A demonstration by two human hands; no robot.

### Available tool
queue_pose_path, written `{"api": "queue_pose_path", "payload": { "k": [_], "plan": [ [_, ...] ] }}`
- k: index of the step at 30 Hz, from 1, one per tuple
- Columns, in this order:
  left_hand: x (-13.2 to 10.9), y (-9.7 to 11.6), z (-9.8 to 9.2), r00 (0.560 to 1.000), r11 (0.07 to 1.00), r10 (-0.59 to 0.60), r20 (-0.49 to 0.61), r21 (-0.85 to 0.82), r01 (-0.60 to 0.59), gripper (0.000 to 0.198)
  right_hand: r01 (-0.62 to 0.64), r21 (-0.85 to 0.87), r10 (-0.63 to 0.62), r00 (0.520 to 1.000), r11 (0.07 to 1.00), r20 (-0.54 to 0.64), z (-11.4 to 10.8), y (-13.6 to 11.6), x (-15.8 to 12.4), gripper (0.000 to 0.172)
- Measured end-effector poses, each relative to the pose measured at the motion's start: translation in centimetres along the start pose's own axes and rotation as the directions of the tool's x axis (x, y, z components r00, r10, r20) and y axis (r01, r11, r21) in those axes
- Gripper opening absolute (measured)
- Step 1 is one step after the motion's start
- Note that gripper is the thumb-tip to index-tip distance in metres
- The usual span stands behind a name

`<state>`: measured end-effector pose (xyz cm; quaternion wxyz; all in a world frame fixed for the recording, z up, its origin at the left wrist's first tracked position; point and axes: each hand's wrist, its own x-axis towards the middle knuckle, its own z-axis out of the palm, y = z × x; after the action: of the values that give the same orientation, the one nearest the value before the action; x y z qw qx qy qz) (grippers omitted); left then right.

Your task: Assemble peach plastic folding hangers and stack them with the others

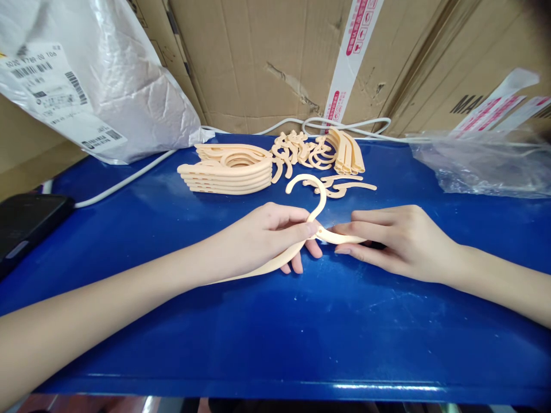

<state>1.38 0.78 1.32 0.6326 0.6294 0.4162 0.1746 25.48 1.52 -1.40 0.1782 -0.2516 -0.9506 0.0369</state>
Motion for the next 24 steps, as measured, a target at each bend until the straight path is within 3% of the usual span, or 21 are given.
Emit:
{"api": "queue_pose_path", "payload": {
  "k": [10,24],
  "plan": [
    [0.1,-0.1,-0.1,1.0,1.0,0.01,0.019,0.008,-0.011,0.027,0.015,-0.044,-0.015,1.0,0.999,-0.006,-0.2,0.0,0.0,0.024],
    [0.1,-1.0,-0.6,0.998,0.993,0.031,0.057,-0.115,-0.024,0.025,0.031,-0.124,-0.034,0.999,0.992,-0.025,-0.1,0.0,-0.2,0.024]
  ]
}}
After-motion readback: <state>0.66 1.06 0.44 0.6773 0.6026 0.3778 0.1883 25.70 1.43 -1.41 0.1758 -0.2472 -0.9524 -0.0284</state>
